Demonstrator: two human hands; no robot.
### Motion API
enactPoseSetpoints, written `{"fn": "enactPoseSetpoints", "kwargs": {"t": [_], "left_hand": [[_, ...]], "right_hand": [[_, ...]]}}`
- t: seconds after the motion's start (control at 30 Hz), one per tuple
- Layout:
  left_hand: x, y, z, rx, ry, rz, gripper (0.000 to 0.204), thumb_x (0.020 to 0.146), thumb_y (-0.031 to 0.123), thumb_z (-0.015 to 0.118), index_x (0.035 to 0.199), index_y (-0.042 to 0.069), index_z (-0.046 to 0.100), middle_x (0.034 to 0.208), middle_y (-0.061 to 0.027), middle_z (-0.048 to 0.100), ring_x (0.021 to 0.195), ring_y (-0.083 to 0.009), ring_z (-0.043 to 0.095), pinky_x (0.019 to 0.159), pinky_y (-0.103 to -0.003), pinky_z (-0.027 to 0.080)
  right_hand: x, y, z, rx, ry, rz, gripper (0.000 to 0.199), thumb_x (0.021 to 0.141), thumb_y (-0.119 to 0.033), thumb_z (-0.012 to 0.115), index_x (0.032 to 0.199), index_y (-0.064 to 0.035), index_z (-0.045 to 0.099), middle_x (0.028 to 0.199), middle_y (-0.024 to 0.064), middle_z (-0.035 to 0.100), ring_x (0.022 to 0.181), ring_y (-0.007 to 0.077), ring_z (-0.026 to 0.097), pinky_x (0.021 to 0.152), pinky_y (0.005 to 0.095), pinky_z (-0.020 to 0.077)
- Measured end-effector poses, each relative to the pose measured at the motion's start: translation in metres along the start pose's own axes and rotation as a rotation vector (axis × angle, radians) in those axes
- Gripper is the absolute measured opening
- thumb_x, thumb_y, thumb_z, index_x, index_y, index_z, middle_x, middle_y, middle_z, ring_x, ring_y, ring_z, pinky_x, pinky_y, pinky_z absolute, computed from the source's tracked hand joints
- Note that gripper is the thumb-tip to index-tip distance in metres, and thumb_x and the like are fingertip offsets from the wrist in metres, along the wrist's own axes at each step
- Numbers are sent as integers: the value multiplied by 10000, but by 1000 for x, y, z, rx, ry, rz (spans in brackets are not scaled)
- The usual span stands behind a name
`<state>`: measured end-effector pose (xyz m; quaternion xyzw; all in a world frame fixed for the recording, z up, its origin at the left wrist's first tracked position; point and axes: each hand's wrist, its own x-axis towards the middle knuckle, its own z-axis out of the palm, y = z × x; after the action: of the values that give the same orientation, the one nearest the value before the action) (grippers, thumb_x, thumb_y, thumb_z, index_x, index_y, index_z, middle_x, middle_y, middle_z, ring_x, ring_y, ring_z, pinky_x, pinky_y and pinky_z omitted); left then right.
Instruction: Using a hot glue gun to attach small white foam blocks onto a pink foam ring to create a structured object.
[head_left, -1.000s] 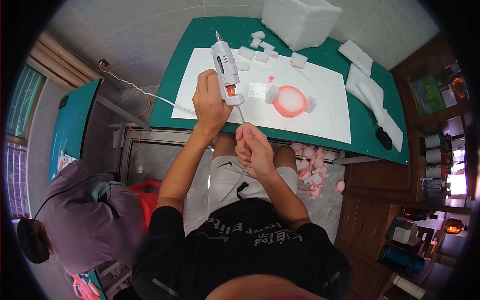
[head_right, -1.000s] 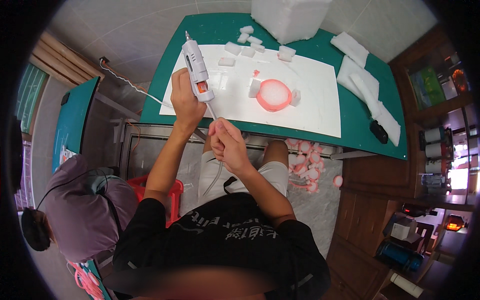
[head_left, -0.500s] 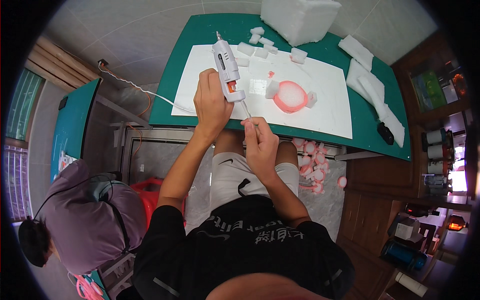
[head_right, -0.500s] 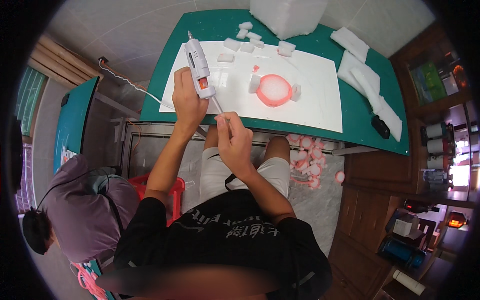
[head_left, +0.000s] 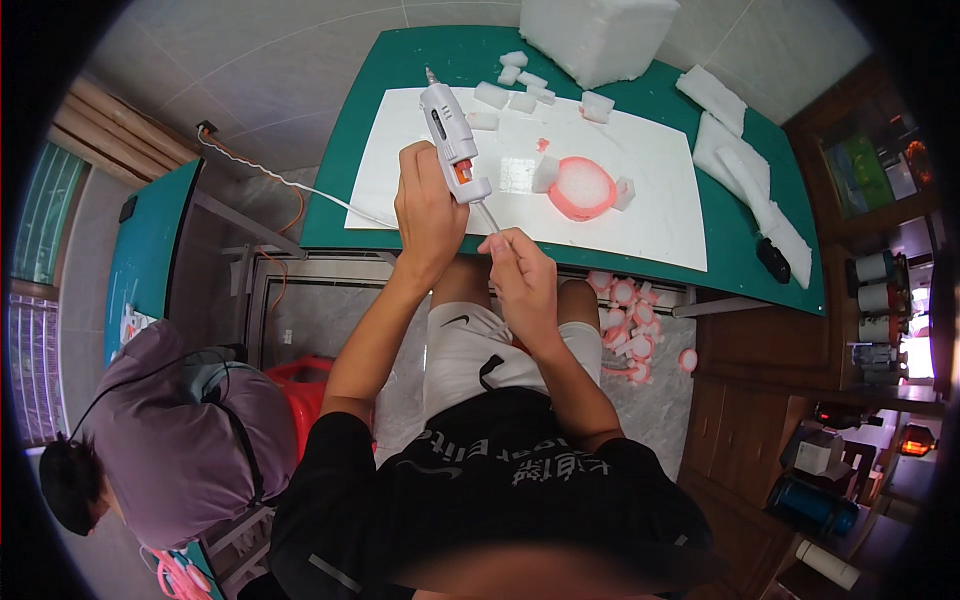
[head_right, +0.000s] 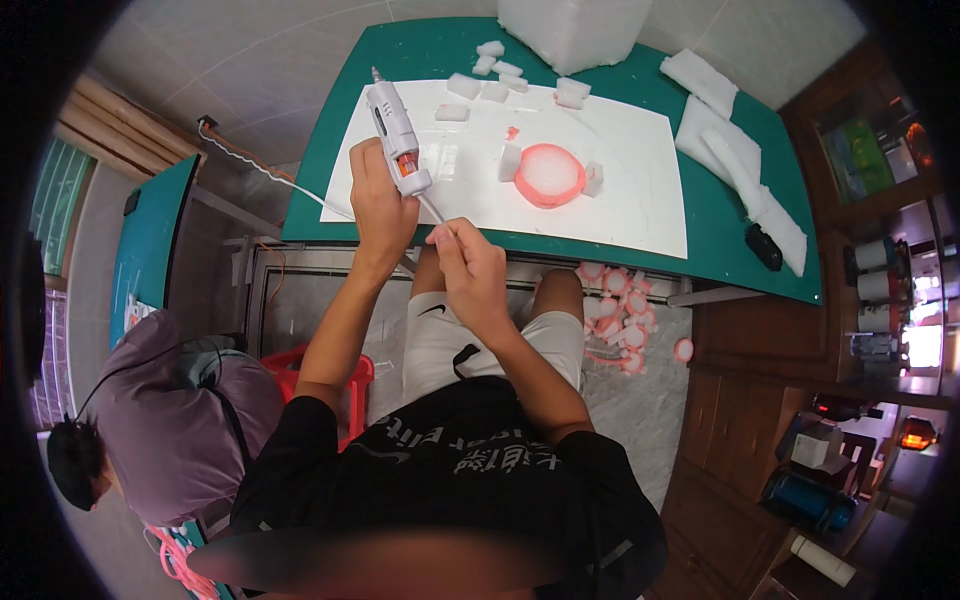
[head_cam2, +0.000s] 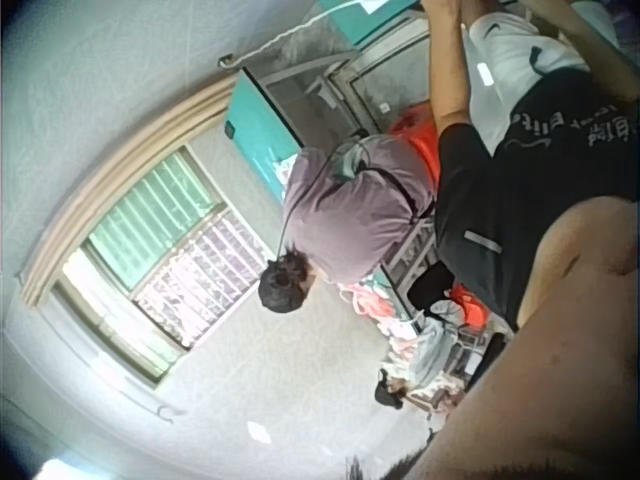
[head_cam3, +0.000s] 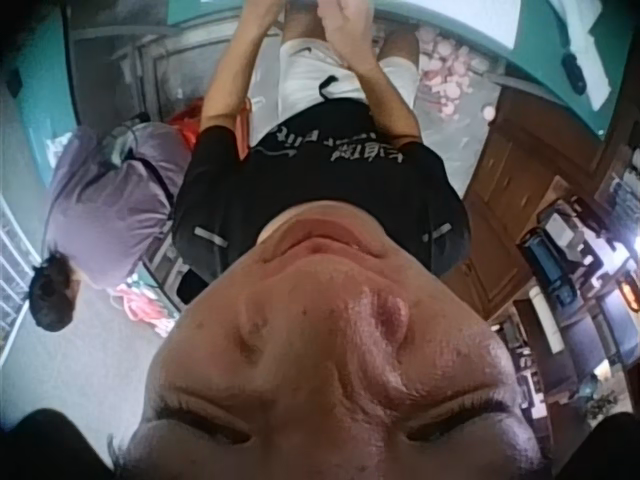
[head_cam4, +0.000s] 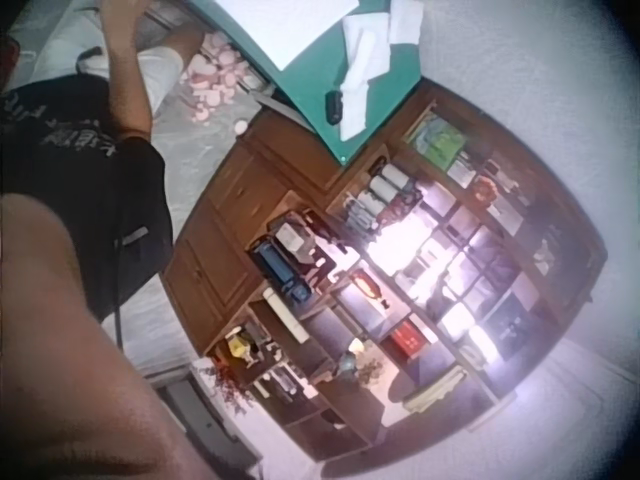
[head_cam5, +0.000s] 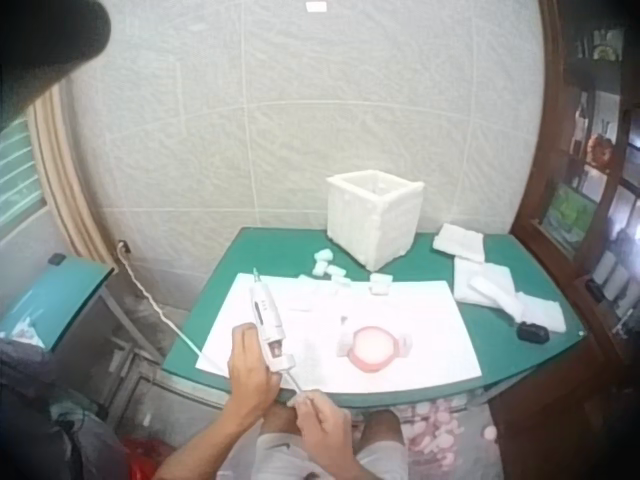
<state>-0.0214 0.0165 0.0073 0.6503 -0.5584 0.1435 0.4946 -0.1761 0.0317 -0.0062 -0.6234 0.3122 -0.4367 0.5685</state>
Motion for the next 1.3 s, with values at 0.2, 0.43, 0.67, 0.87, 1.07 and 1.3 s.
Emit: {"fn": "enactPoseSetpoints", "kwargs": {"t": [0.2,0.43,0.67,0.87,1.07,1.3], "left_hand": [[-4,-2,3,42,51,95,407,739,-41,689,1119,-46,545,1116,-231,547,939,-447,585,751,-462,507],[-12,0,6,-47,30,41,421,718,-70,664,1128,-33,575,1111,-230,562,951,-433,592,768,-443,519],[4,-17,2,-317,68,-66,165,881,20,674,969,-14,538,952,-167,557,809,-311,572,692,-377,469],[44,-42,-32,-838,-60,-579,208,986,210,652,1019,18,578,918,-55,578,602,-102,524,538,-251,424],[63,-50,-42,-994,-84,-537,280,970,206,660,1140,4,564,987,-70,569,605,-105,536,520,-246,435],[71,-45,-25,-651,-258,-502,230,983,256,646,1063,44,607,809,-15,577,596,-70,513,530,-245,381]], "right_hand": [[-2,-4,1,320,-135,226,274,1082,-237,467,955,-22,579,571,-64,387,463,7,292,416,217,226],[3,-15,6,414,-202,226,275,1093,-250,436,982,-34,565,576,-65,368,445,10,287,400,202,236],[-7,-4,3,537,-333,126,305,1079,-291,467,1098,-8,579,767,13,555,673,64,528,607,226,455],[-40,107,-48,261,-159,118,294,1050,-286,548,1087,5,572,900,40,641,773,94,585,692,252,491],[-87,329,-106,-411,-292,643,183,934,-182,630,990,-13,672,780,63,668,663,127,602,612,284,500],[-104,446,-96,-604,-773,1056,377,844,-247,676,1130,-2,673,896,155,710,759,270,676,703,405,547]]}}
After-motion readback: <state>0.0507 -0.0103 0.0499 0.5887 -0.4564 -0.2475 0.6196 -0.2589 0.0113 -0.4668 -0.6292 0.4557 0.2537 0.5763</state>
